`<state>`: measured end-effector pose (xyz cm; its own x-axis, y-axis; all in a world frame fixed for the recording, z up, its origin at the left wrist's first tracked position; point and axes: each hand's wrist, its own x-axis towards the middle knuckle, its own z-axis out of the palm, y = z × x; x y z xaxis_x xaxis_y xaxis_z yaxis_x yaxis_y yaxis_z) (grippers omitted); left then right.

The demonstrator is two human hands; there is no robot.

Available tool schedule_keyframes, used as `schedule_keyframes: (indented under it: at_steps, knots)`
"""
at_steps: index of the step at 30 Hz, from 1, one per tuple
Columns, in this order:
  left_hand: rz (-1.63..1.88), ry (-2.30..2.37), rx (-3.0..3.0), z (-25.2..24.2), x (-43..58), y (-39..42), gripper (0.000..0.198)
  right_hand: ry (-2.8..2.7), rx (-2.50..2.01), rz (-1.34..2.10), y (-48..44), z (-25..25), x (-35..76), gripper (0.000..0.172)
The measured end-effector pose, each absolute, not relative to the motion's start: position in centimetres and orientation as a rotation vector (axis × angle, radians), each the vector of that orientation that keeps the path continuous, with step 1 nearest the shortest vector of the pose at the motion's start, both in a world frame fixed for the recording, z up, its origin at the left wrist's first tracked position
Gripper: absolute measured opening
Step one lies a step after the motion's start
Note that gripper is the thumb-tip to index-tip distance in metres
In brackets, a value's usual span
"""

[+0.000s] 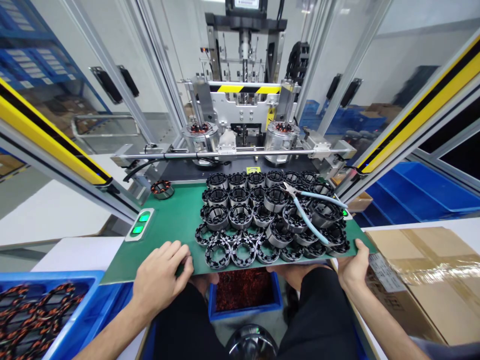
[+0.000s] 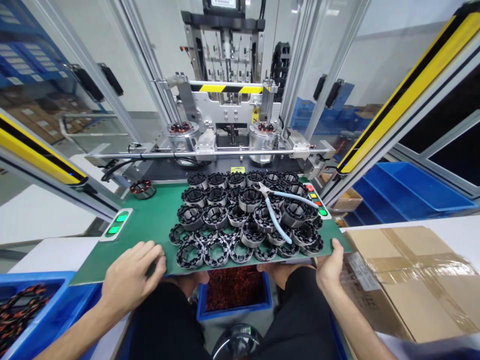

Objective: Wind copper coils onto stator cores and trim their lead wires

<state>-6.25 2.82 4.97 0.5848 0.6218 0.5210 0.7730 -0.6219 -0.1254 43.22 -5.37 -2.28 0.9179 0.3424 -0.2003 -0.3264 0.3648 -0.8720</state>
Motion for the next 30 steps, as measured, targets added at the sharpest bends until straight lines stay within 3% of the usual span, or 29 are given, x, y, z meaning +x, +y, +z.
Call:
schedule_keyframes:
  at_steps: [30]
  knots:
    - [-0.607, -1.137, -2.499, 4.68, -6.54, 2.83, 0.025, -0.042, -1.179, 0.433, -5.51, -2.77, 43.51, 0.036]
